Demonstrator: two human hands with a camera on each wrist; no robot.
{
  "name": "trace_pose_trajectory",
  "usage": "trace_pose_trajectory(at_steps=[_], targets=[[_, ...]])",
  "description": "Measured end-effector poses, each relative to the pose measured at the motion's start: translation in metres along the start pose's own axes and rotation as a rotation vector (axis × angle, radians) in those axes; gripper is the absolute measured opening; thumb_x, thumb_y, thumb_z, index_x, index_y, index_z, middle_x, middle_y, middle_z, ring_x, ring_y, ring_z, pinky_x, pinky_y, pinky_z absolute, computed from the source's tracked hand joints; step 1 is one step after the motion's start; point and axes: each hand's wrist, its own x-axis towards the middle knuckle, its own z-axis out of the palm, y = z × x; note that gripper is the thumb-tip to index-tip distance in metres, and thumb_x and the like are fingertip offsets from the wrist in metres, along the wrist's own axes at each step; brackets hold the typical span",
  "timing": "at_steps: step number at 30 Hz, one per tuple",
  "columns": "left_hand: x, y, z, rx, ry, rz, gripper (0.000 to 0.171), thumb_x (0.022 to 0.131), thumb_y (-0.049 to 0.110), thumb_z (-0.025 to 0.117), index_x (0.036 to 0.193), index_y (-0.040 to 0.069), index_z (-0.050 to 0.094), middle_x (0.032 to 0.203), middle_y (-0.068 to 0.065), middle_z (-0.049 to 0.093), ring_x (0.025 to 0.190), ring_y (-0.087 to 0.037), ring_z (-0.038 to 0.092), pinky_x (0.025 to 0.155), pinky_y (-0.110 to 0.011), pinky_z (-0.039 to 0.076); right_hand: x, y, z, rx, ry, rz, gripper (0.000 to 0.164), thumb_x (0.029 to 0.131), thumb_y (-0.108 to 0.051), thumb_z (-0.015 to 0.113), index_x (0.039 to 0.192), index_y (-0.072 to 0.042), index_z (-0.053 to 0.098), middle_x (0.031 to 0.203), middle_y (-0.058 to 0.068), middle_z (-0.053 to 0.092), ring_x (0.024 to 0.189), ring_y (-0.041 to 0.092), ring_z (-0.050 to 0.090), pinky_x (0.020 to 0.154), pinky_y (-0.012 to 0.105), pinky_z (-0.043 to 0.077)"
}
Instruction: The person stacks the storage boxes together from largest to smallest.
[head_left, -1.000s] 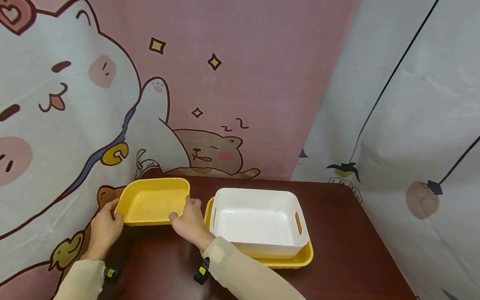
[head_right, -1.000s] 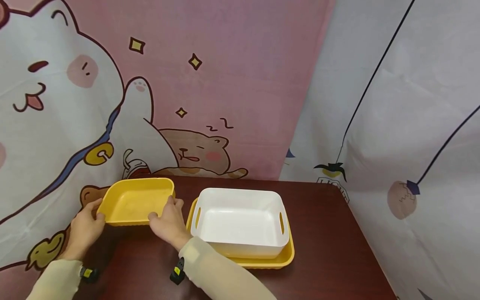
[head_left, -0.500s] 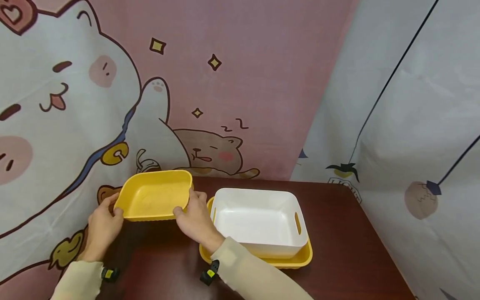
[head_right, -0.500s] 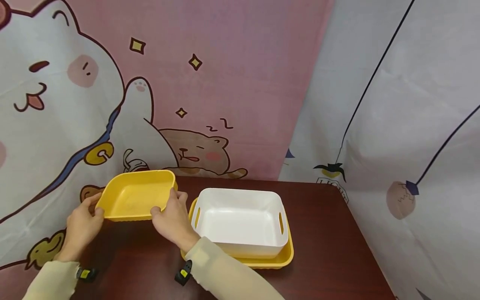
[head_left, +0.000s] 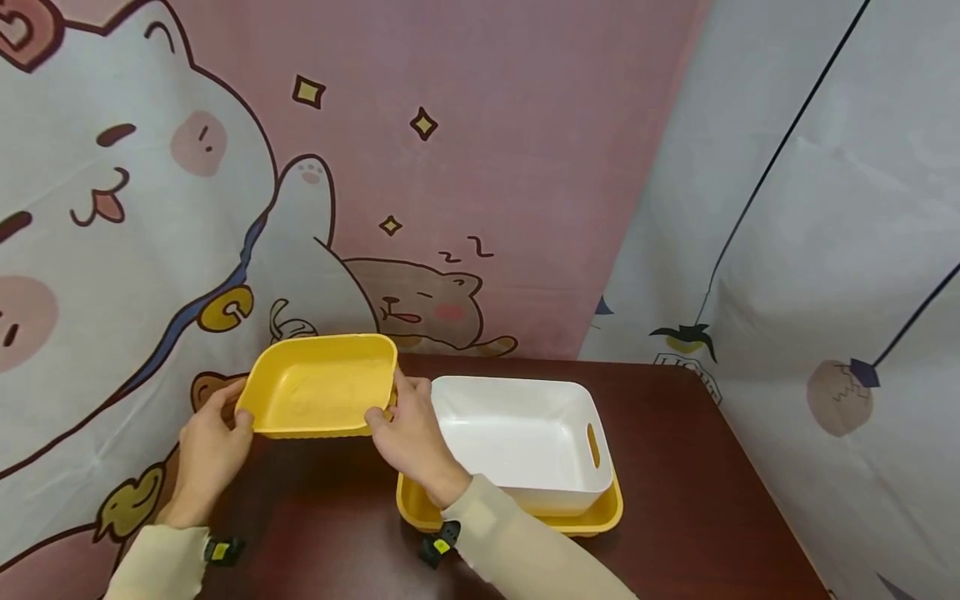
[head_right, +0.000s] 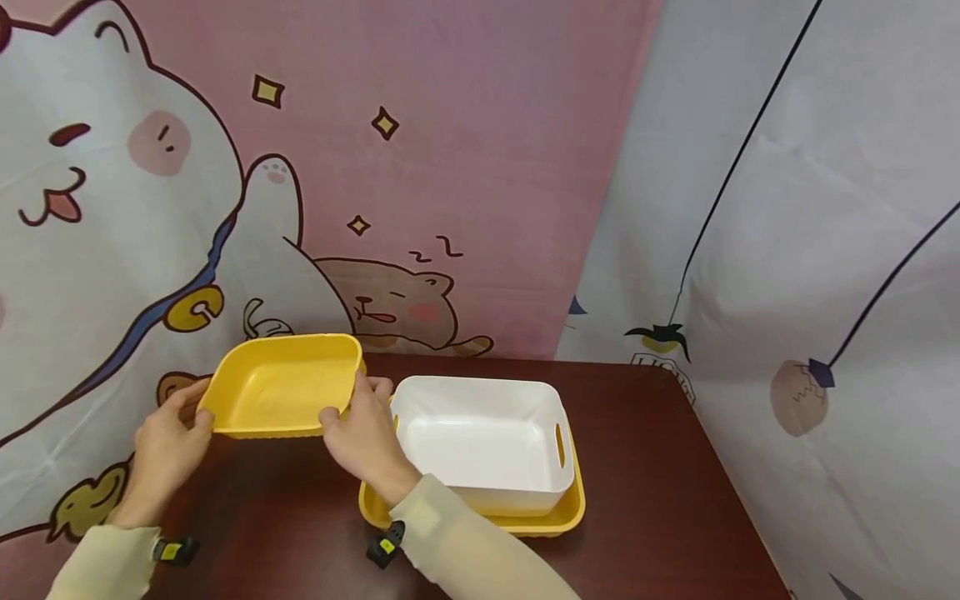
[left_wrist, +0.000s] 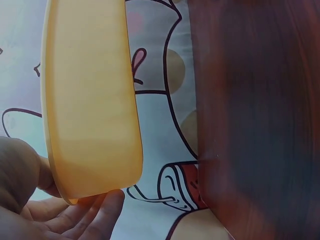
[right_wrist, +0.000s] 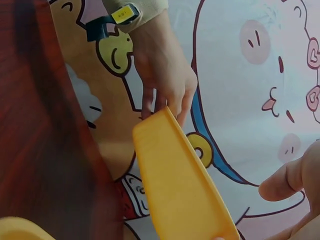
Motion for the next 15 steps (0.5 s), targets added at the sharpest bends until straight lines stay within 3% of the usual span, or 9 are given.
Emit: trace_pose_trajectory(at_steps=[6,12,15], targets=[[-0.004,0.012,0.0,-0.02,0.004,0.02,0.052,0.115,0.015,0.058,0.165,0.0,0.061,0.144,-0.036,0.075,0.107,-0.047,0.079,0.059,-0.019,0.051,-0.002,0.001,-0.017,0.039,0.01,0.005,0.076,0.111,-0.013,0.066,0.18,0.003,0.036,0.156,0.023,0.047,0.129,0.028,0.075,0.098,0.034,0.071],[-0.009,0.024,0.003,-0.031,0.025,0.074,0.048,0.114,0.014,0.063,0.16,0.0,0.067,0.141,-0.033,0.078,0.113,-0.049,0.079,0.063,-0.013,0.048,-0.002,0.004,-0.035,-0.011,0.038,-0.011,0.076,0.108,-0.013,0.067,0.176,0.007,0.04,0.149,0.025,0.052,0.114,0.023,0.076,0.089,0.028,0.071],[-0.01,0.03,0.004,-0.04,0.033,0.096,0.048,0.113,0.014,0.064,0.16,0.001,0.068,0.141,-0.033,0.079,0.111,-0.048,0.079,0.064,-0.012,0.046,-0.003,0.006,-0.043,-0.008,0.052,0.002,0.075,0.108,-0.013,0.068,0.176,0.006,0.041,0.147,0.025,0.054,0.117,0.026,0.079,0.089,0.03,0.072]])
